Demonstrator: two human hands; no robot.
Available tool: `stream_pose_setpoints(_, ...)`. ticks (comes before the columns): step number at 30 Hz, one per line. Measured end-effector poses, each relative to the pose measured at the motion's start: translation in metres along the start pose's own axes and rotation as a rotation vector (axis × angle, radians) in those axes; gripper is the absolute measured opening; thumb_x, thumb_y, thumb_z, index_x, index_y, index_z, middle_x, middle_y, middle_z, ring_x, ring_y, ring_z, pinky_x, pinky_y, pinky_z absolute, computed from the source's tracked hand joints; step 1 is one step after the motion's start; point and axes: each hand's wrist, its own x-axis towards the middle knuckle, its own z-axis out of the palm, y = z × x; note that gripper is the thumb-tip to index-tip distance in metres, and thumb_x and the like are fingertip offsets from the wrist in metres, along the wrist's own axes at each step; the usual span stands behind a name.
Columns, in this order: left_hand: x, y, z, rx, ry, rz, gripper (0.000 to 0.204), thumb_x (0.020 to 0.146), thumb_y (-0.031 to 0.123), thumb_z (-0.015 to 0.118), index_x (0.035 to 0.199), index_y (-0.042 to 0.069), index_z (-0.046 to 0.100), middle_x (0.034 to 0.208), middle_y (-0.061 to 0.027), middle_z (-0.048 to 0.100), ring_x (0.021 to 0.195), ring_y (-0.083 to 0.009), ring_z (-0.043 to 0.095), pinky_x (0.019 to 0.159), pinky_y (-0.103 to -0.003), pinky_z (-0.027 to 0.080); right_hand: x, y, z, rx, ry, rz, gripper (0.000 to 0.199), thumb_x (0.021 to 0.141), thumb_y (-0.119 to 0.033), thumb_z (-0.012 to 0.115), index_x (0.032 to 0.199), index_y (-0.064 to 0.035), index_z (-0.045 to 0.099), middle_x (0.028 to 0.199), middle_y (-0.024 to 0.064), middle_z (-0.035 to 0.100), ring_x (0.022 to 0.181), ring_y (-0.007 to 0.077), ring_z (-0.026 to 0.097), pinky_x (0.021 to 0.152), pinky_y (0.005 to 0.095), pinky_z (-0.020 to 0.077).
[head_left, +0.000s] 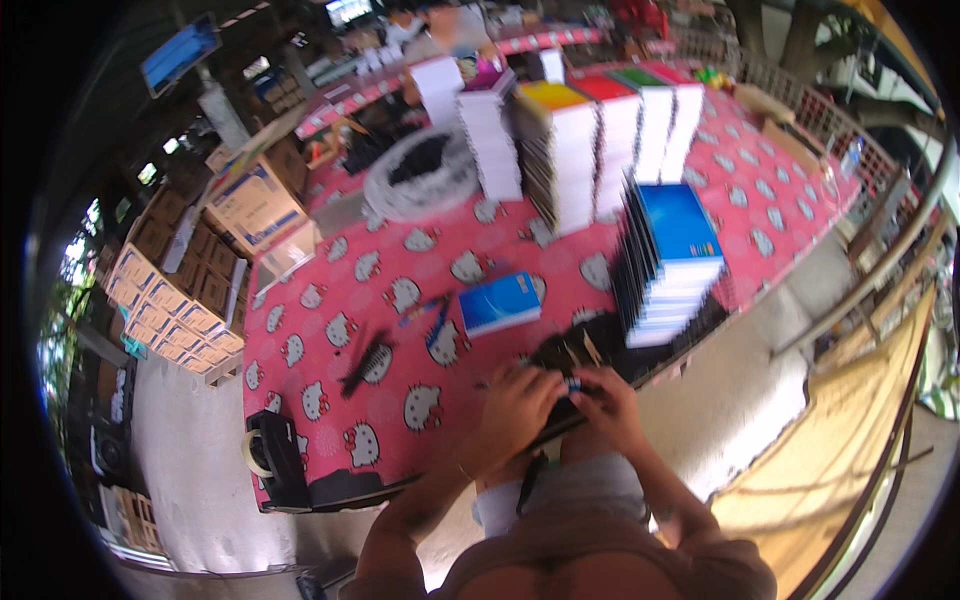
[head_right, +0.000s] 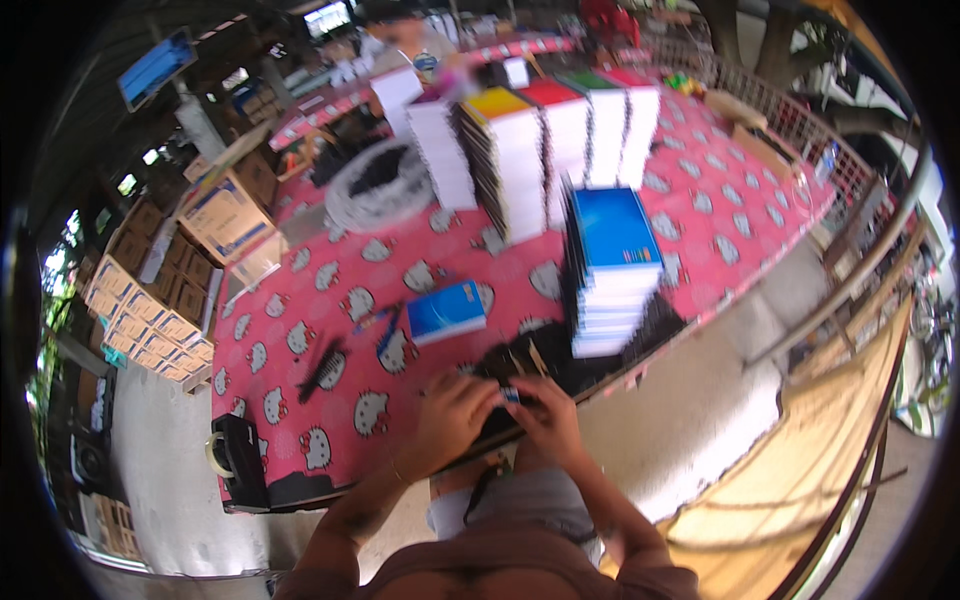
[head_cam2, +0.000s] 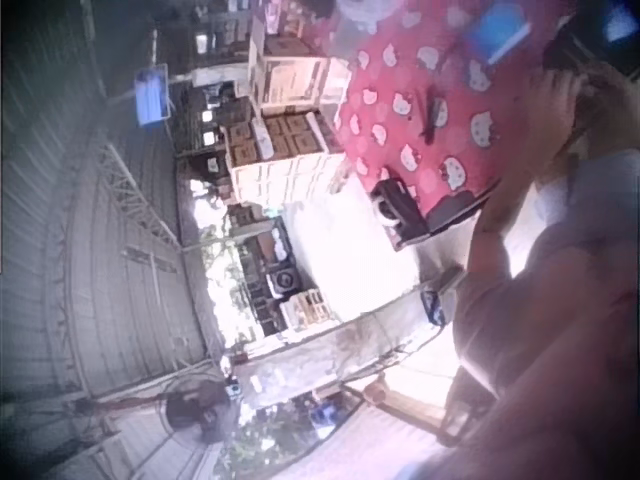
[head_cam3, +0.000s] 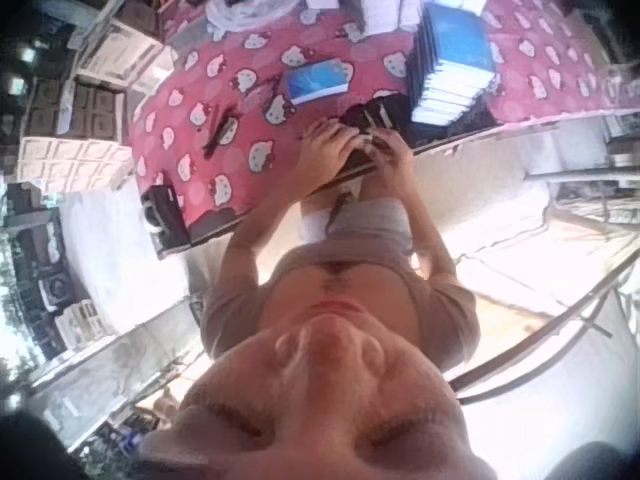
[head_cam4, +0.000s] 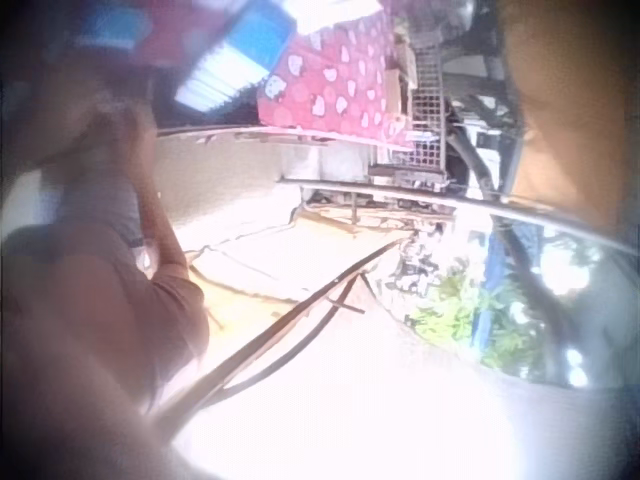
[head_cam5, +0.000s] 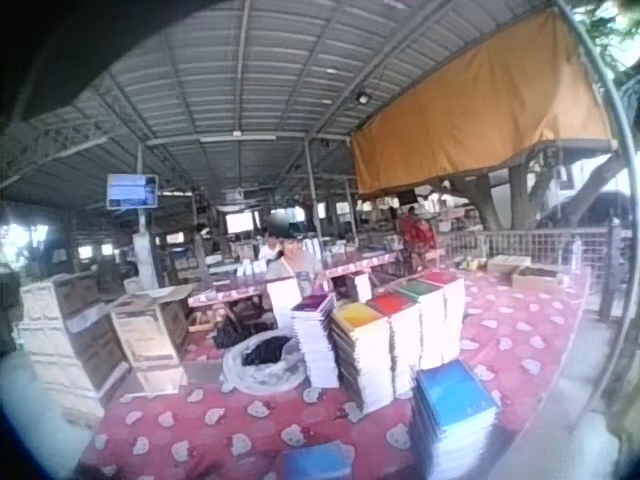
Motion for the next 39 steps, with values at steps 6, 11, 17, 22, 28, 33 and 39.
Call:
stream_pose_setpoints(6,0.0,0.006,0.0,-0.057,-0.008,0.024,0.02,0.09,0.021,0.071,0.105,0.008,0.066,0.094,-0.0066,0.062,0.088,-0.0283,0.063,0.084,-0.042,0.049,0.005,-0.005,-0.01,-0.141,-0.027,-0.038,0.025,0.087,0.0,0.074,0.111,-0.0001,0.07,0.101,0.0111,0.07,0.09,0.0183,0.072,0.076,0.0294,0.06)
stream_pose_setpoints(11,-0.009,0.006,-0.001,0.033,-0.073,0.009,0.025,0.092,0.022,0.068,0.112,0.008,0.067,0.094,-0.007,0.063,0.087,-0.0273,0.063,0.083,-0.042,0.05,0.008,-0.006,-0.013,-0.175,-0.091,-0.005,0.023,0.085,0.0,0.076,0.108,0.0005,0.071,0.101,0.0109,0.071,0.089,0.0191,0.074,0.076,0.0296,0.0603)
stream_pose_setpoints(17,-0.014,0.004,0.007,0.052,-0.002,0.066,0.023,0.093,0.021,0.067,0.113,0.009,0.067,0.093,-0.0063,0.064,0.085,-0.0268,0.063,0.083,-0.041,0.05,0.015,-0.008,-0.018,-0.07,-0.149,0.066,0.021,0.087,0.002,0.075,0.107,0.0011,0.072,0.101,0.0098,0.072,0.089,0.0165,0.073,0.075,0.0279,0.0597)
stream_pose_setpoints(22,-0.014,0.005,0.004,0.016,-0.025,0.06,0.022,0.093,0.021,0.067,0.112,0.009,0.067,0.092,-0.0053,0.063,0.086,-0.0259,0.063,0.083,-0.041,0.049,0.025,0.01,-0.039,0.053,-0.316,0.107,0.019,0.087,0.003,0.073,0.106,0.002,0.072,0.096,0.0093,0.073,0.087,0.0132,0.071,0.075,0.026,0.0586)
stream_pose_setpoints(28,-0.018,-0.001,0.002,0.029,-0.076,0.086,0.025,0.09,0.019,0.069,0.113,0.01,0.067,0.097,-0.0039,0.067,0.088,-0.0216,0.064,0.082,-0.04,0.047,0.046,-0.013,-0.045,-0.121,-0.524,0.097,0.013,0.086,0.004,0.073,0.099,0.0021,0.073,0.091,0.0088,0.074,0.083,0.0119,0.071,0.074,0.0254,0.0586)
stream_pose_setpoints(33,-0.019,-0.002,0.004,0.038,-0.136,0.104,0.025,0.092,0.02,0.065,0.114,0.01,0.063,0.096,-0.0053,0.064,0.09,-0.024,0.063,0.085,-0.04,0.045,0.052,-0.017,-0.047,-0.183,-0.586,0.035,0.011,0.081,0.004,0.073,0.092,0.0018,0.073,0.085,0.0092,0.072,0.079,0.0133,0.071,0.071,0.0267,0.0585)
stream_pose_setpoints(39,-0.025,0.001,0.005,0.129,-0.128,0.12,0.03,0.091,0.024,0.067,0.117,0.01,0.062,0.095,-0.0045,0.063,0.092,-0.0231,0.061,0.085,-0.038,0.045,0.047,-0.032,-0.036,-0.366,-0.547,-0.114,0.009,0.076,0.004,0.073,0.08,0.0022,0.065,0.08,0.0106,0.068,0.073,0.0166,0.071,0.07,0.0277,0.0587)
